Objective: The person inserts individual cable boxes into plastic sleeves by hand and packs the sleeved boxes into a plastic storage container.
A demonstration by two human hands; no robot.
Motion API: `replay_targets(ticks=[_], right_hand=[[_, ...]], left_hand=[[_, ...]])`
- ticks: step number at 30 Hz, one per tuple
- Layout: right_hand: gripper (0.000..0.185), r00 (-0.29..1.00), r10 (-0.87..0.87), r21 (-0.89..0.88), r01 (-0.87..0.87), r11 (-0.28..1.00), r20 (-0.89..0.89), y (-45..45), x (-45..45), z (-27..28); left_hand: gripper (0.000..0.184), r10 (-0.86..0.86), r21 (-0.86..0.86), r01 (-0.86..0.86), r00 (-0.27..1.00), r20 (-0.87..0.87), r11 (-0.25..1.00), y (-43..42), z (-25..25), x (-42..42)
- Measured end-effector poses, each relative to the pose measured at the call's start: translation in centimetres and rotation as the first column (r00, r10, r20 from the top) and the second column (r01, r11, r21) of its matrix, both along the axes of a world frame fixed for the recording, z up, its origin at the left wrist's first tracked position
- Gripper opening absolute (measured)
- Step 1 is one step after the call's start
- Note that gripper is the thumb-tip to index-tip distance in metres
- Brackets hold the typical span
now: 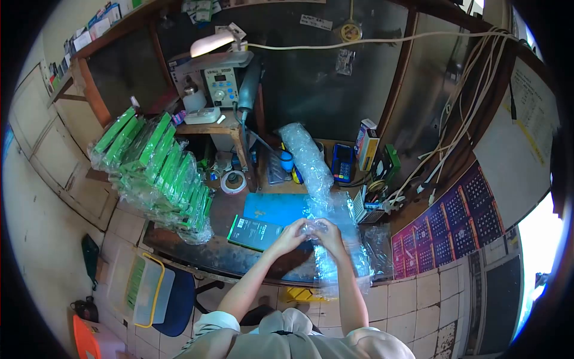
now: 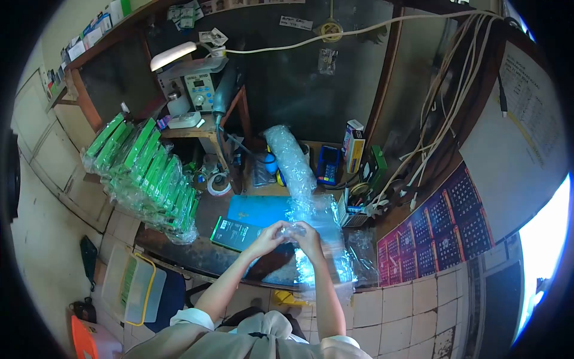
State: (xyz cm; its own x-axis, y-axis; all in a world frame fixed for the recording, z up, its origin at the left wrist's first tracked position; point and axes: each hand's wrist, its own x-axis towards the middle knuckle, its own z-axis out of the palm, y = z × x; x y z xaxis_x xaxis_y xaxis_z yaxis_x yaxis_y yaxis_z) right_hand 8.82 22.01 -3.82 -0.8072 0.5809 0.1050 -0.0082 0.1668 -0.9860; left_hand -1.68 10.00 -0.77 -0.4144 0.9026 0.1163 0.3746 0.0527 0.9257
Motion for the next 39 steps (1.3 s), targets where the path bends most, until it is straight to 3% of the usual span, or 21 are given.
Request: replay_targets(ticks=[1,3,4,6,7,8,9,10,12,14,15,16,19,23,25,26,29,33,36,38,39], right_hand=[[0.023,0.997,-0.054,0.016,0.053,0.998,0.059,0.6,0.4,0.2],[0.029,0.975,-0.165,0.02,0.164,0.986,0.146,2.1,1.0,0.1],[0.029,0.973,-0.176,0.019,0.176,0.984,0.148,2.6,1.2,-0.2],[0.039,0.971,-0.223,-0.174,0.235,0.956,0.089,3.5,2.0,0.4],[0.054,0.958,-0.208,-0.185,0.245,0.952,0.199,3.3,2.5,2.3],[0.054,0.952,-0.227,-0.179,0.264,0.948,0.205,3.9,2.5,1.2],[0.06,0.949,-0.286,0.101,0.274,0.956,0.134,5.0,2.0,-0.9],[0.066,0.947,-0.318,0.375,0.276,0.885,0.055,6.0,1.6,-2.3],[0.061,0.936,-0.342,0.478,0.262,0.839,0.086,7.0,0.6,-2.2],[0.057,0.965,-0.065,0.084,0.045,0.995,0.254,7.5,-1.2,-0.4],[0.047,0.979,-0.025,-0.088,0.044,0.995,0.202,7.6,-2.0,0.1],[0.047,0.979,-0.022,-0.087,0.04,0.995,0.202,8.1,-2.8,0.3],[0.044,0.956,0.025,-0.342,0.08,0.936,0.293,8.6,-5.1,1.5],[0.045,0.981,0.106,-0.555,0.002,0.832,0.164,8.2,-6.9,2.6],[0.044,0.999,-0.011,-0.693,0.044,0.719,0.052,8.7,-8.2,0.5],[0.044,0.999,-0.007,-0.693,0.041,0.72,0.052,9.0,-8.9,-0.3],[0.038,0.928,-0.366,-0.799,0.169,0.577,-0.068,8.5,-10.5,0.0],[0.033,0.868,-0.469,-0.844,0.122,0.522,-0.165,8.4,-10.8,0.4],[0.031,0.844,-0.386,-0.873,-0.18,0.453,-0.374,8.0,-11.2,0.2],[0.033,0.817,-0.38,-0.829,-0.195,0.525,-0.433,7.9,-11.3,-1.4],[0.035,0.89,-0.311,-0.71,-0.02,0.704,-0.334,8.1,-11.5,-2.4]], left_hand=[[0.029,-0.004,-0.004,0.004,1.0,-0.005,1.0,0.4,-0.4,0.0],[0.033,0.036,0.235,-0.049,0.997,0.061,0.971,1.6,-1.3,0.0],[0.033,0.024,0.234,-0.039,0.998,0.063,0.972,2.3,-1.5,-0.3],[0.032,0.292,0.207,-0.281,0.956,-0.024,0.937,4.0,-1.6,-1.1],[0.033,0.36,0.192,-0.341,0.93,-0.075,0.92,4.8,-1.1,-1.2],[0.036,0.402,0.212,-0.364,0.897,-0.182,0.907,5.6,-1.0,-1.5],[0.037,0.429,0.231,-0.375,0.864,-0.264,0.898,6.7,-1.3,-1.9],[0.038,0.457,0.253,-0.388,0.821,-0.343,0.886,7.6,-1.7,-2.3],[0.033,0.471,0.283,-0.388,0.813,-0.343,0.877,9.2,-2.3,-2.9],[0.027,0.487,0.308,-0.393,0.801,-0.348,0.866,10.1,-2.4,-3.3],[0.02,0.455,0.288,-0.374,0.835,-0.309,0.881,10.1,-2.0,-3.4],[0.014,0.426,0.268,-0.358,0.864,-0.269,0.894,10.0,-1.6,-3.7],[0.01,0.38,0.266,-0.33,0.91,-0.164,0.906,9.6,-1.4,-4.0],[0.011,0.286,0.279,-0.251,0.954,-0.091,0.927,8.8,-1.2,-5.0],[0.012,0.242,0.231,-0.226,0.969,-0.044,0.946,8.5,-0.9,-5.5],[0.012,0.246,0.232,-0.23,0.968,-0.044,0.945,8.4,-0.9,-5.6],[0.012,0.179,0.247,-0.172,0.984,-0.004,0.954,7.9,-0.3,-5.5],[0.013,0.146,0.252,-0.162,0.986,0.082,0.954,7.9,-0.7,-5.0],[0.013,0.179,0.272,-0.218,0.97,0.162,0.937,8.1,-0.8,-5.4],[0.013,0.17,0.296,-0.219,0.969,0.182,0.93,8.4,-1.1,-5.7],[0.014,0.19,0.319,-0.237,0.966,0.174,0.918,8.4,-1.0,-5.8]])
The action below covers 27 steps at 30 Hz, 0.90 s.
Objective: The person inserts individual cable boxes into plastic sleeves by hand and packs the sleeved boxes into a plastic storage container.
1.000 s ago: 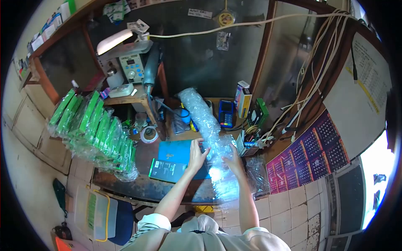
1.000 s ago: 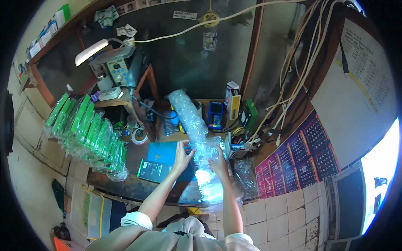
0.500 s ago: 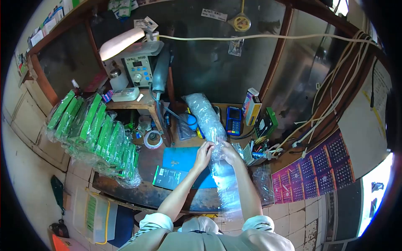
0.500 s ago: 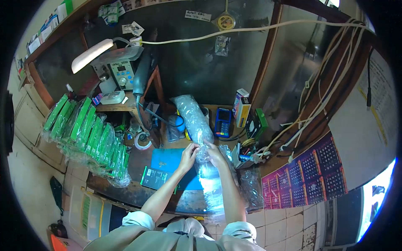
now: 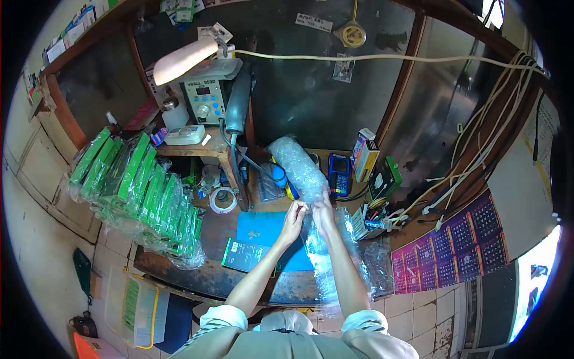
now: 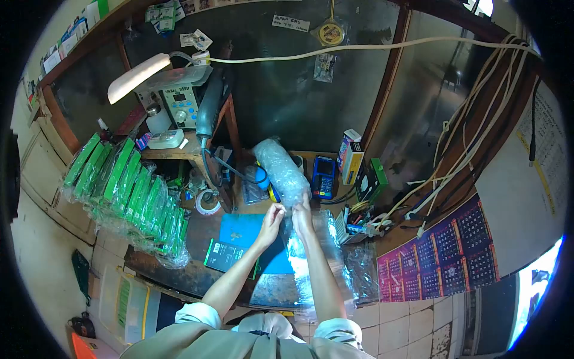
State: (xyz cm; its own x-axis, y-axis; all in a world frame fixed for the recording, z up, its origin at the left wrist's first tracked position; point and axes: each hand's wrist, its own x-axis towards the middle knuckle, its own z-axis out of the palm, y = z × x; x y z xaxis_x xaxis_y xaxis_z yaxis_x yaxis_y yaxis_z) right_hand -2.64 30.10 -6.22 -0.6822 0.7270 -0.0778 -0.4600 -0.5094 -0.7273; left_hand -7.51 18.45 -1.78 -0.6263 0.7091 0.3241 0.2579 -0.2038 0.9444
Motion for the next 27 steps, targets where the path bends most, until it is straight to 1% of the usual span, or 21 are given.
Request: replay_targets(ticks=[1,2,3,5,6,7,9,10,11,13,14,15,16,17,18,19,21,23,25,26,27], right_hand=[[0.033,0.978,-0.154,0.347,0.098,0.933,0.138,-0.9,0.0,1.3],[0.031,0.889,-0.391,0.639,0.159,0.752,0.238,-1.9,-0.1,2.6],[0.031,0.89,-0.39,0.64,0.158,0.752,0.238,-2.1,0.4,3.3],[0.028,0.803,-0.393,0.692,-0.033,0.721,0.448,-2.1,1.1,4.1],[0.023,0.774,-0.448,0.79,-0.107,0.604,0.448,-2.2,1.3,4.5],[0.023,0.772,-0.45,0.789,-0.107,0.605,0.449,-2.4,1.5,4.7],[0.017,0.656,-0.728,0.976,-0.197,0.09,0.2,-2.6,1.5,5.3],[0.019,0.672,-0.727,0.988,-0.141,0.059,0.14,-2.4,1.3,5.1],[0.019,0.672,-0.726,0.988,-0.142,0.061,0.142,-2.0,0.9,4.6],[0.031,0.705,-0.655,0.949,-0.083,0.305,0.272,-1.7,0.3,4.1],[0.035,0.669,-0.654,0.925,-0.144,0.35,0.352,-1.4,0.0,4.0],[0.035,0.672,-0.653,0.926,-0.143,0.349,0.35,-1.2,-0.5,3.7],[0.033,0.751,-0.518,0.788,-0.004,0.616,0.409,-1.1,-1.3,3.3],[0.03,0.831,-0.372,0.552,0.097,0.828,0.412,-0.9,-1.7,2.9],[0.033,0.887,-0.245,0.447,0.05,0.893,0.391,-0.8,-1.7,2.6],[0.033,0.885,-0.248,0.446,0.051,0.894,0.394,-0.9,-1.7,2.2],[0.043,0.985,-0.024,0.076,0.011,0.997,0.172,-1.6,-1.4,2.3],[0.048,0.973,-0.024,0.086,0.004,0.996,0.229,-2.3,-0.1,3.4],[0.051,0.925,-0.081,0.414,-0.086,0.906,0.371,-2.3,1.2,3.0],[0.051,0.92,-0.094,0.409,-0.076,0.91,0.381,-2.3,2.1,2.7],[0.053,0.878,-0.216,0.592,-0.09,0.801,0.426,-2.2,3.3,2.5]], left_hand=[[0.014,0.026,0.023,-0.026,1.0,-0.012,0.999,0.1,0.0,-0.1],[0.014,0.027,0.025,-0.026,1.0,-0.011,0.999,0.2,-0.1,-0.1],[0.014,0.071,0.033,-0.069,0.994,-0.079,0.997,0.3,-0.4,-0.2],[0.015,0.159,0.056,-0.151,0.964,-0.214,0.987,0.5,-0.8,-0.4],[0.015,0.158,0.056,-0.149,0.964,-0.215,0.987,0.5,-0.7,-0.5],[0.015,0.119,0.064,-0.109,0.974,-0.193,0.992,0.5,-0.6,-0.6],[0.015,0.08,0.073,-0.068,0.982,-0.17,0.995,0.5,-0.6,-0.7],[0.014,0.041,0.064,-0.032,0.988,-0.149,0.997,0.4,-0.6,-0.8],[0.014,0.003,0.055,0.004,0.992,-0.127,0.998,0.3,-0.7,-0.9],[0.012,0.001,0.037,0.005,0.99,-0.142,0.999,0.5,-1.8,-1.0],[0.01,-0.037,0.073,0.038,0.999,-0.019,0.997,0.7,-2.3,-0.9],[0.009,-0.078,0.114,0.066,0.992,0.102,0.991,0.6,-2.5,-1.0],[0.007,-0.1,0.102,0.085,0.983,0.152,0.991,0.4,-2.7,-1.0],[0.007,-0.098,0.102,0.083,0.984,0.152,0.991,0.4,-2.8,-1.2],[0.007,-0.083,0.076,0.08,0.996,0.038,0.994,0.6,-3.3,-1.5],[0.007,-0.072,0.051,0.076,0.995,-0.075,0.996,0.7,-3.9,-1.8],[0.007,-0.098,0.073,0.101,0.995,-0.033,0.992,0.7,-4.3,-1.8],[0.009,-0.066,-0.071,0.057,0.989,-0.132,0.996,0.3,-3.9,-1.7],[0.018,-0.091,-0.104,0.076,0.985,-0.148,0.992,0.3,-3.6,-1.7],[0.024,-0.09,-0.109,0.072,0.981,-0.172,0.991,0.4,-3.6,-1.6],[0.031,-0.091,-0.113,0.07,0.977,-0.194,0.991,0.5,-3.4,-1.4]])
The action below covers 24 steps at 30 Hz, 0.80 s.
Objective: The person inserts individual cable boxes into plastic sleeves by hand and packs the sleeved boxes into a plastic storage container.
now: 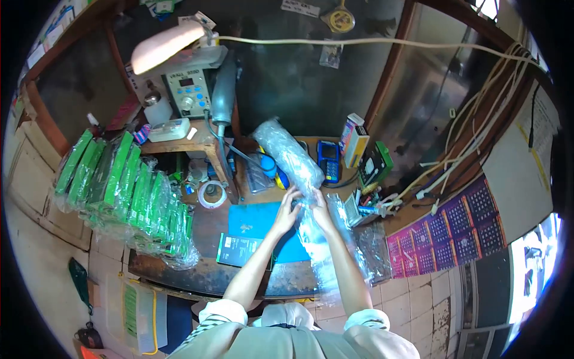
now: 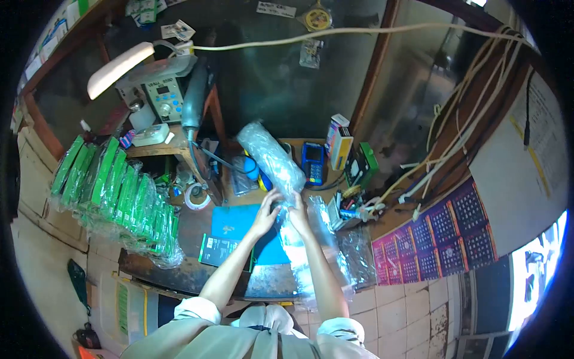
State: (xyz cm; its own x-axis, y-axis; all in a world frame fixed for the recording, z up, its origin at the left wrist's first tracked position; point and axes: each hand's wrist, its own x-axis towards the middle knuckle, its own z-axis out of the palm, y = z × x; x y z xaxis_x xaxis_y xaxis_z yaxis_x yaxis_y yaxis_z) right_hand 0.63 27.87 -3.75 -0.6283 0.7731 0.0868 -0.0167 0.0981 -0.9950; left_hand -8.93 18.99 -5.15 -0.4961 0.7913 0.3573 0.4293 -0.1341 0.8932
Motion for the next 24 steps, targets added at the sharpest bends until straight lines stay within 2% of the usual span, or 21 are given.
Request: replay_targets(ticks=[2,4,5,6,8,9,11,12,14,16,17,18,19,20,22,24], right_hand=[[0.058,0.979,-0.107,0.425,0.024,0.905,0.172,0.1,2.8,-0.6],[0.06,0.968,-0.113,0.458,-0.003,0.889,0.224,-0.5,6.5,0.5],[0.053,0.974,-0.106,0.47,0.0,0.883,0.2,-0.8,8.6,0.5],[0.053,0.969,-0.127,0.47,0.014,0.882,0.21,-1.3,10.5,1.1],[0.041,0.918,-0.162,0.458,-0.024,0.888,0.361,-3.1,14.0,2.4],[0.041,0.912,-0.174,0.453,-0.015,0.891,0.372,-4.1,15.4,2.5],[0.033,0.819,-0.267,0.495,-0.024,0.868,0.508,-6.0,17.3,2.5],[0.033,0.821,-0.264,0.494,-0.026,0.869,0.507,-6.8,17.8,2.2],[0.036,0.758,-0.306,0.575,-0.109,0.811,0.576,-8.4,18.5,1.3],[0.039,0.775,-0.308,0.592,-0.104,0.799,0.551,-8.6,18.9,-1.2],[0.037,0.774,-0.306,0.607,-0.124,0.785,0.554,-8.4,19.1,-2.1],[0.036,0.775,-0.3,0.62,-0.146,0.771,0.556,-8.5,19.0,-2.3],[0.024,0.823,-0.309,0.663,-0.106,0.741,0.477,-8.3,19.1,-2.3],[0.024,0.829,-0.297,0.663,-0.113,0.74,0.473,-8.0,19.1,-2.4],[0.011,0.875,-0.233,0.622,-0.095,0.777,0.425,-7.2,19.0,-3.1],[0.008,0.892,-0.251,0.678,-0.08,0.731,0.376,-6.7,19.0,-3.4]], left_hand=[[0.043,-0.004,-0.029,0.003,0.999,-0.043,1.0,0.1,0.1,0.0],[0.043,0.09,-0.023,-0.091,0.994,-0.056,0.996,-0.2,1.1,0.7],[0.042,0.216,0.014,-0.216,0.969,-0.124,0.976,-0.5,1.6,1.5],[0.034,0.275,0.045,-0.272,0.957,-0.095,0.961,-1.0,2.8,2.1],[0.025,0.283,0.008,-0.283,0.959,-0.026,0.959,-2.3,4.4,4.1],[0.023,0.224,0.026,-0.223,0.973,-0.05,0.974,-2.5,4.3,4.9],[0.021,-0.006,-0.067,0.005,1.0,-0.011,0.998,-2.9,2.8,6.8],[0.019,-0.122,-0.114,0.119,0.992,-0.023,0.986,-3.2,2.3,7.7],[0.021,-0.26,-0.116,0.244,0.954,-0.147,0.963,-3.9,1.7,9.5],[0.029,-0.347,-0.169,0.324,0.928,-0.138,0.931,-4.9,1.1,11.0],[0.029,-0.336,-0.167,0.311,0.931,-0.145,0.936,-5.3,0.6,11.6],[0.029,-0.327,-0.215,0.277,0.912,-0.249,0.936,-5.7,0.2,12.0],[0.029,-0.32,-0.263,0.236,0.881,-0.347,0.935,-6.0,-0.3,12.4],[0.029,-0.308,-0.265,0.222,0.884,-0.351,0.938,-6.1,-0.7,12.7],[0.035,-0.222,-0.173,0.163,0.878,-0.424,0.971,-6.2,-0.7,13.2],[0.033,-0.195,-0.148,0.143,0.878,-0.438,0.979,-6.1,-1.3,13.3]])
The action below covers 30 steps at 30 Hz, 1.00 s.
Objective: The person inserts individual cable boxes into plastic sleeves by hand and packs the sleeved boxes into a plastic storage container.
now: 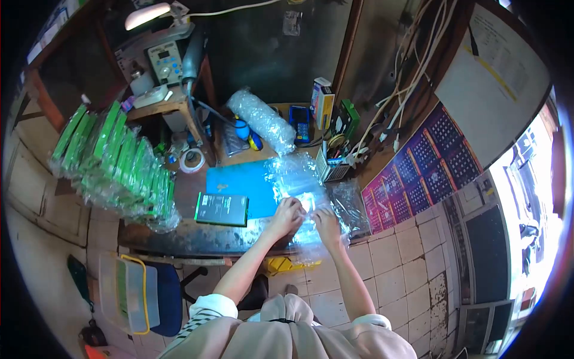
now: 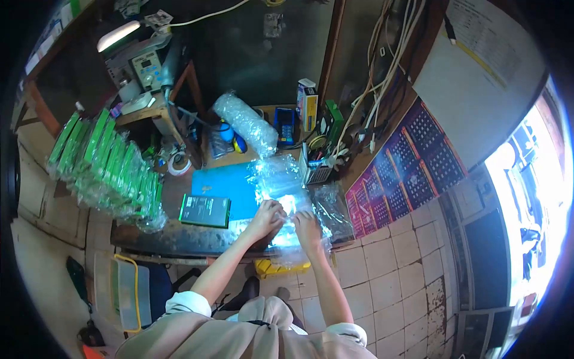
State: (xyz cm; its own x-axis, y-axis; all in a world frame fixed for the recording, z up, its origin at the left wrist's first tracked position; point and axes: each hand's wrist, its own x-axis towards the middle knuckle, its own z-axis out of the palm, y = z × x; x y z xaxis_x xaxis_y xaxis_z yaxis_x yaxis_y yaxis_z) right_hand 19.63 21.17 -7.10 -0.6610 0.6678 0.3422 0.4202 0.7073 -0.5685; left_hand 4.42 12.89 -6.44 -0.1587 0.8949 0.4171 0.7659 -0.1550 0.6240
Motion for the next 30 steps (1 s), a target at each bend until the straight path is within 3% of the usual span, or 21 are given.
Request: replay_targets(ticks=[4,6,8,10,12,14,15,18,19,20,22,23,28,30], right_hand=[[0.008,0.996,0.058,-0.006,-0.059,0.998,-0.063,0.7,0.0,1.7],[0.009,0.993,0.052,0.117,-0.04,0.992,-0.104,1.2,-0.3,3.3],[0.007,0.973,0.087,0.101,-0.067,0.993,-0.212,1.1,-0.6,5.1],[0.005,0.958,0.067,0.053,-0.055,0.997,-0.279,0.4,-1.1,8.0],[0.007,0.945,0.091,0.096,-0.064,0.993,-0.314,-0.6,-1.6,9.9],[0.009,0.908,0.163,0.164,-0.106,0.981,-0.386,-2.5,-1.9,11.8],[0.013,0.904,0.228,0.219,-0.155,0.963,-0.363,-3.6,-1.9,12.7],[0.016,0.87,0.383,0.346,-0.272,0.898,-0.309,-6.5,-2.5,13.1],[0.019,0.868,0.387,0.334,-0.282,0.9,-0.311,-7.5,-2.7,12.8],[0.019,0.864,0.393,0.34,-0.284,0.897,-0.314,-8.3,-2.9,12.6],[0.021,0.884,0.44,0.393,-0.352,0.85,-0.159,-9.8,-3.6,12.2],[0.023,0.897,0.419,0.26,-0.374,0.89,-0.141,-10.9,-4.0,12.1],[0.025,0.869,0.449,0.369,-0.355,0.859,-0.208,-14.8,-7.9,10.2],[0.029,0.914,0.208,0.11,-0.18,0.977,-0.348,-16.8,-9.0,9.7]], left_hand=[[0.03,0.173,0.041,-0.171,0.984,-0.038,0.984,-0.2,0.5,0.6],[0.034,0.441,0.176,-0.445,0.895,0.062,0.878,-0.9,2.2,1.4],[0.036,0.521,0.225,-0.522,0.851,0.068,0.823,-1.9,2.8,1.6],[0.035,0.445,0.008,-0.496,0.786,0.43,0.868,-2.8,3.4,1.3],[0.045,0.24,-0.126,-0.216,0.662,0.71,0.968,-3.6,3.9,0.5],[0.05,0.077,-0.089,0.022,0.312,0.947,0.996,-5.2,7.1,0.7],[0.056,0.045,-0.061,0.069,0.218,0.975,0.996,-5.6,8.3,0.7],[0.063,-0.076,0.069,0.044,0.191,0.979,0.997,-7.1,11.0,0.9],[0.064,-0.038,0.036,0.014,0.183,0.982,0.999,-7.9,12.3,0.8],[0.064,-0.042,0.041,0.01,0.188,0.981,0.999,-8.6,12.8,0.7],[0.064,0.002,0.037,-0.116,0.316,0.949,0.993,-9.8,13.2,0.3],[0.059,-0.013,0.058,-0.173,0.254,0.967,0.983,-10.3,12.6,-0.3],[0.047,-0.02,0.066,-0.321,0.144,0.989,0.945,-15.1,10.8,-3.8],[0.043,-0.237,0.199,-0.362,-0.065,0.969,0.911,-17.6,10.0,-5.5]])
